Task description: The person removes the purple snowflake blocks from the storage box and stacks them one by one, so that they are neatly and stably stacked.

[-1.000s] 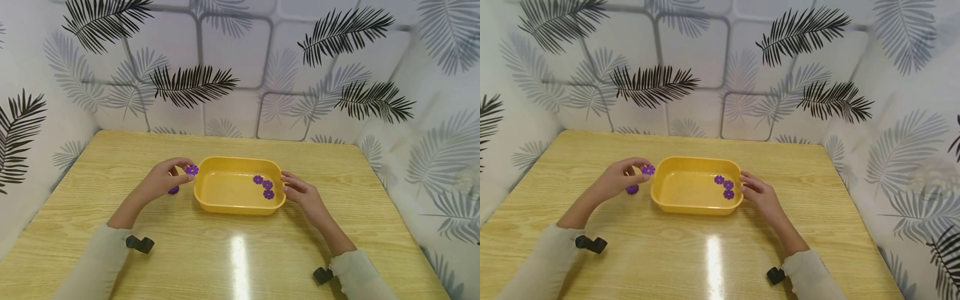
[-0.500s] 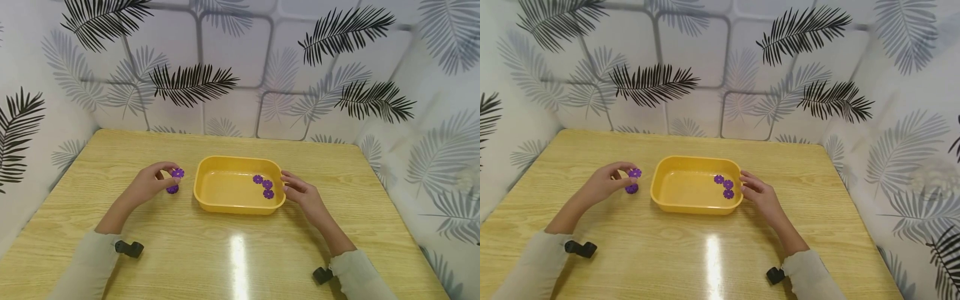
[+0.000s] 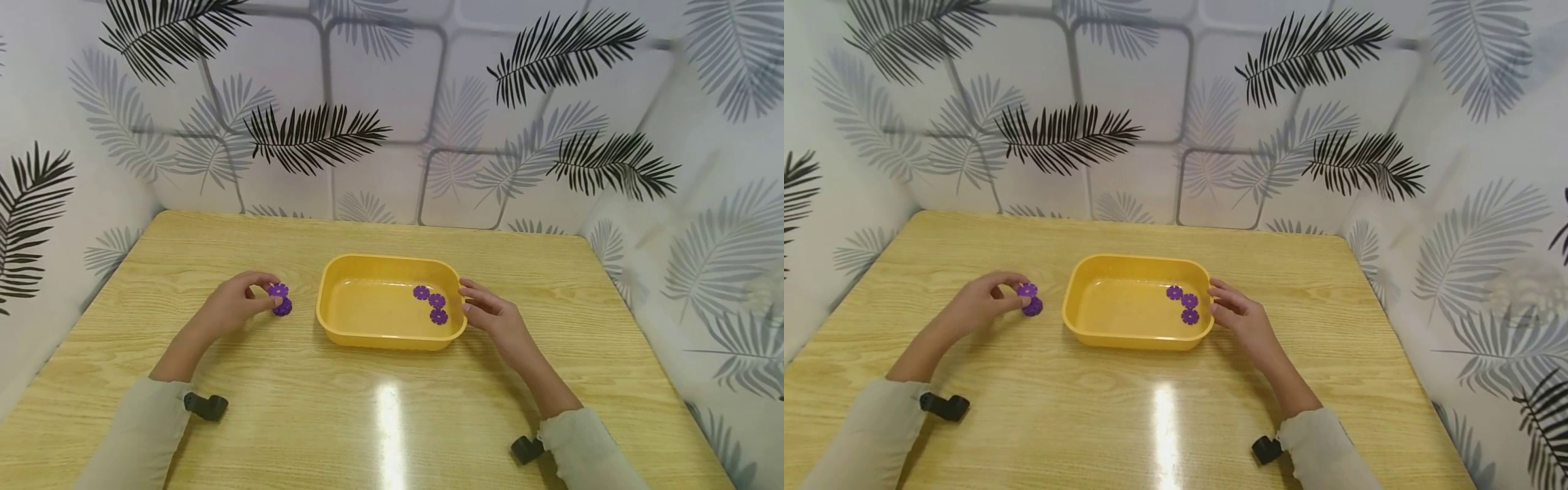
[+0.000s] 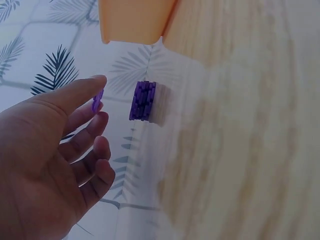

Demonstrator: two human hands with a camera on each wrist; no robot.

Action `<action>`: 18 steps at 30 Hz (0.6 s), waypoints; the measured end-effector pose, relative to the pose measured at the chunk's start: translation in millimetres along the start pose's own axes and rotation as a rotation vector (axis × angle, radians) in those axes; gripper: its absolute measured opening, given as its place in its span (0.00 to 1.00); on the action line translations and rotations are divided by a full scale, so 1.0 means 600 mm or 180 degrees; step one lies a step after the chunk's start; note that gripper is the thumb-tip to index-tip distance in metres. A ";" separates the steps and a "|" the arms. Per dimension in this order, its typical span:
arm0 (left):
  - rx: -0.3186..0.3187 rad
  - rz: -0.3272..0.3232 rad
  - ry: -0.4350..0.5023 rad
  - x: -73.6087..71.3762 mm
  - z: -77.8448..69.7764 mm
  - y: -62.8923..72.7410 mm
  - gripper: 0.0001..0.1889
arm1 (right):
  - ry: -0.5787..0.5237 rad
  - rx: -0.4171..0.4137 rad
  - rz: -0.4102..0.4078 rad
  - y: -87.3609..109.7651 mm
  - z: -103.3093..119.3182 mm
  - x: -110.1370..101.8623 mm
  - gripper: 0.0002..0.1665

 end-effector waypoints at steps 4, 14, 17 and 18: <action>0.0011 0.0084 -0.0013 0.005 0.007 -0.002 0.20 | 0.0003 0.0007 0.0001 0.000 -0.001 0.000 0.28; 0.0040 0.0246 0.0000 0.018 0.014 -0.003 0.20 | -0.0019 -0.0016 0.0001 -0.001 -0.001 -0.001 0.29; 0.0044 0.0249 0.0009 0.021 0.016 -0.004 0.20 | -0.0013 0.0000 0.0001 -0.002 -0.003 -0.001 0.29; 0.0049 0.0252 0.0012 0.022 0.016 -0.004 0.21 | -0.0011 0.0010 0.0003 -0.002 -0.005 -0.001 0.29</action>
Point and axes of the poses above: each hand's wrist, its own y-axis away from the middle knuckle, its own x-axis out of the palm, z = x × y, the point moved 6 cm from there along -y, towards the middle knuckle, and after that the axes turned 4 degrees about y, right-handed, at the moved point
